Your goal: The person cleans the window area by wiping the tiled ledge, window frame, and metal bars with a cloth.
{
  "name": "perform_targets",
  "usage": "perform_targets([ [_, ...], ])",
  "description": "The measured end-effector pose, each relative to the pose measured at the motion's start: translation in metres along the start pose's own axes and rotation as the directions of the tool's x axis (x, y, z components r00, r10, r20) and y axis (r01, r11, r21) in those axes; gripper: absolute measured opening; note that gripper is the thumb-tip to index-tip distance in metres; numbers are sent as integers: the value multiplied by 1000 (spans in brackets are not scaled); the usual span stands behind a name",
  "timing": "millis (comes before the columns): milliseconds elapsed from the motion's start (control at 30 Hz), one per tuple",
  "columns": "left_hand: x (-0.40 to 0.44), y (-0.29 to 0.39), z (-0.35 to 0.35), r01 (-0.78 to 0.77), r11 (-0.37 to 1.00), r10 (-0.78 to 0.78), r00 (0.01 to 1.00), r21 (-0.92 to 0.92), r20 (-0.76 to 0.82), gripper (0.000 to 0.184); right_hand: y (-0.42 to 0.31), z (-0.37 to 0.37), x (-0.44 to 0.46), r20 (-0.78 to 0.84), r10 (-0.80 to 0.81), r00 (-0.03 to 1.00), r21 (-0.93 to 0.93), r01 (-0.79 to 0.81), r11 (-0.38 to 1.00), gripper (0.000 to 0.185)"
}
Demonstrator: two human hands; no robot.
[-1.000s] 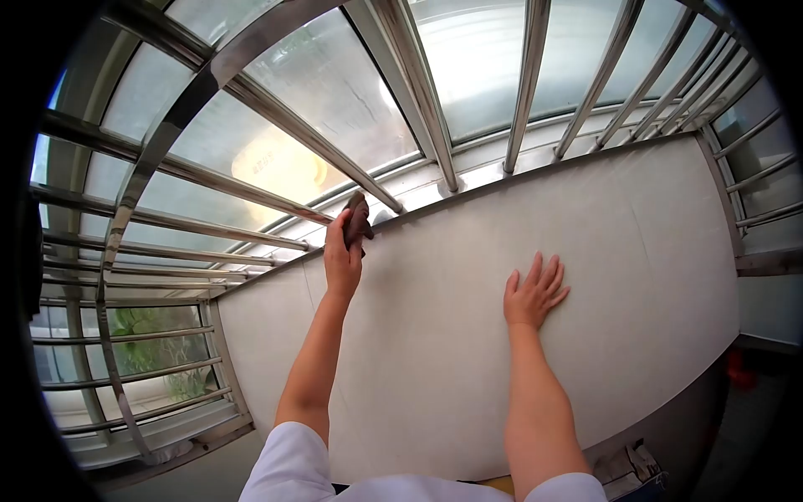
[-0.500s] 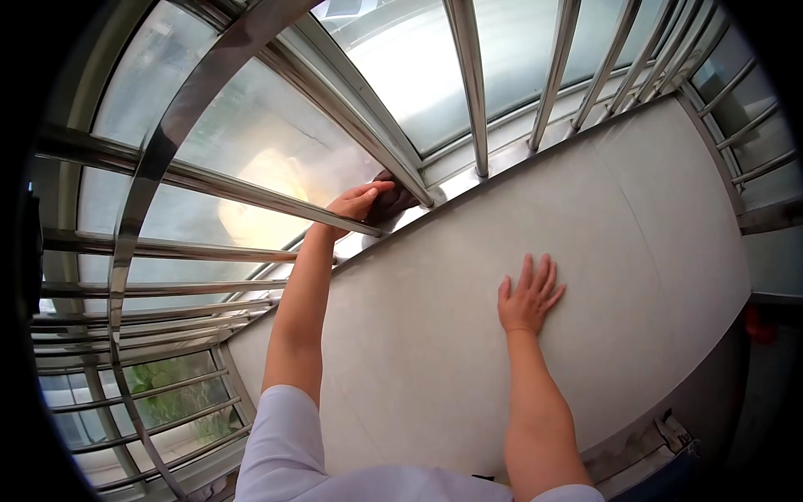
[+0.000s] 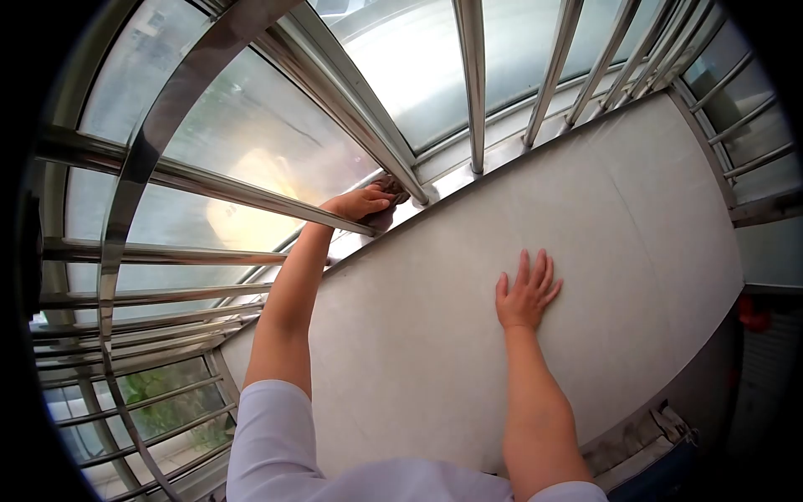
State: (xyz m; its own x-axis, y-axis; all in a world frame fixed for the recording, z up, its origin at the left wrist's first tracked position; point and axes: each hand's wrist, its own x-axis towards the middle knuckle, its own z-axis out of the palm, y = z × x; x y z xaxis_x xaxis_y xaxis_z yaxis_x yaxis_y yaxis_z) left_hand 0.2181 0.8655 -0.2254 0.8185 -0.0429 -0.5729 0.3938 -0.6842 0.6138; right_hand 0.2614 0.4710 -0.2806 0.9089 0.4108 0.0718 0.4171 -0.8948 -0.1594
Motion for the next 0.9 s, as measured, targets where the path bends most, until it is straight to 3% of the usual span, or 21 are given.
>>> perform_targets([
  [33,-4,-5,-1,6,1000,-6,1000,4,-1,44,0,0,-1,1,-1,1000,7,1,1000,62],
  [100,-15,-18,-5,76,967,-104,989,244,104,37,1,1,0,-11,-4,1000,4,4,1000,63],
  [133,-32,-22,-4,23,994,-28,998,104,51,30,1,1,0,-7,-4,1000,12,4,1000,63],
  [200,-46,-19,12,300,949,-310,942,-98,-126,24,1,1,0,-22,-9,1000,-6,9,1000,63],
  [267,-49,-17,16,373,928,-361,898,3,-253,22,-1,-1,1,-10,-5,1000,22,5,1000,63],
  [333,-43,2,17,463,786,-385,885,409,-261,22,3,-1,3,4,1,1000,32,-1,999,63],
  [367,-42,8,15,461,788,-384,886,408,-260,22,2,0,3,1,-2,1000,29,2,1000,63],
  [433,-39,10,10,321,879,-147,887,353,-439,21,3,0,1,8,3,1000,23,-3,1000,63],
  [467,-33,-3,12,160,937,-14,906,311,-423,35,2,-1,1,16,3,1000,29,-4,1000,63],
  [500,-28,-12,18,160,937,-17,908,309,-419,35,2,-2,1,22,0,1000,36,-1,999,63],
  [567,-24,-24,26,-72,937,235,854,341,-465,33,2,3,0,2,-4,1000,23,4,1000,64],
  [600,-31,-9,22,54,960,60,919,274,-391,30,3,5,-1,-19,-10,1000,10,10,1000,64],
  [633,-37,5,21,62,962,50,919,267,-392,30,3,4,-1,-11,-18,1000,10,18,1000,64],
  [700,-51,21,20,342,865,-215,913,366,-346,26,2,2,1,-15,-10,1000,-2,10,1000,64],
  [767,-54,-57,43,320,918,-163,843,234,-512,28,2,4,1,-12,-13,1000,4,13,1000,64],
  [833,-73,-7,37,636,643,-396,753,427,-526,23,3,4,2,-10,-14,1000,0,14,1000,65],
  [867,-74,-6,36,637,641,-398,753,429,-524,23,3,4,2,-17,-15,1000,3,15,1000,64],
  [900,-73,-7,34,679,541,-504,734,496,-456,23,3,4,1,-23,-18,1000,4,18,1000,64],
])
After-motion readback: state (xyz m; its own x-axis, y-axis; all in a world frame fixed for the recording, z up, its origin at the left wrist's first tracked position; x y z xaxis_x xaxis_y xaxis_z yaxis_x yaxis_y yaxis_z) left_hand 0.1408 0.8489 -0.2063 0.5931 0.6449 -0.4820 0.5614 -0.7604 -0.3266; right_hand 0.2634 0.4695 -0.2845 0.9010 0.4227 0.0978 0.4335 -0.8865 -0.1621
